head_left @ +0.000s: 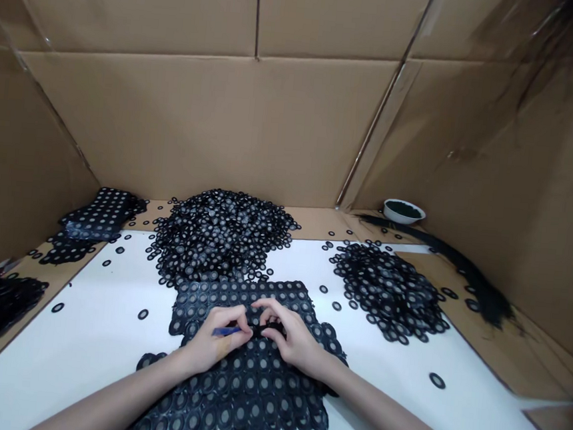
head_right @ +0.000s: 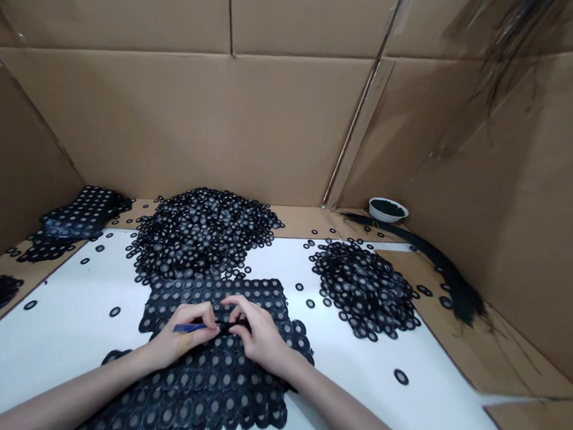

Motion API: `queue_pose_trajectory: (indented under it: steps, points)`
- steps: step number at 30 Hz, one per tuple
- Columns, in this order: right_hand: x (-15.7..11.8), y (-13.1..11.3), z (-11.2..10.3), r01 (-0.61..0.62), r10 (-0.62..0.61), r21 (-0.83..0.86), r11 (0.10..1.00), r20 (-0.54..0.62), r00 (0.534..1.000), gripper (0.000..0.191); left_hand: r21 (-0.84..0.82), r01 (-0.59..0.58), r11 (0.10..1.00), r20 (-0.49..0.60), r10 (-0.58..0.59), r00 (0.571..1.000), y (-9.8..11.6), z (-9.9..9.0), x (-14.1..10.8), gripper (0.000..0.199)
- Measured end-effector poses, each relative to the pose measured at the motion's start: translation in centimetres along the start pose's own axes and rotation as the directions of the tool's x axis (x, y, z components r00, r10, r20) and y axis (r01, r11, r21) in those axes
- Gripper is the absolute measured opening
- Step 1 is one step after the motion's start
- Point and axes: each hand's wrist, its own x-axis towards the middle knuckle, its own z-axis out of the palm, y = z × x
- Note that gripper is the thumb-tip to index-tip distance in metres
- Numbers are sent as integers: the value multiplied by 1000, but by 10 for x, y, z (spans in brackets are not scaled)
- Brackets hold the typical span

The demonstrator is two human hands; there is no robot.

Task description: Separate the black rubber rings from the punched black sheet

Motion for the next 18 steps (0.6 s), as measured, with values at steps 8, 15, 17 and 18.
queue_pose_trajectory:
  steps: [8,15,17,18]
  points:
    - [1,-2,0,21,-21,-25,999,-3,1000,43,97,-140,985,102,130,986,4,2,-2,27]
    - [0,4,2,57,-57,-36,998,1,998,41,131,-149,980,144,130,981,5,6,0,23]
    - [0,3,2,58,-59,-38,998,-3,998,40,155,-145,977,159,121,980,5,7,1,22]
    - [-1,2,2,55,-55,-40,998,-2,998,40,161,-144,976,159,118,980,6,8,2,21]
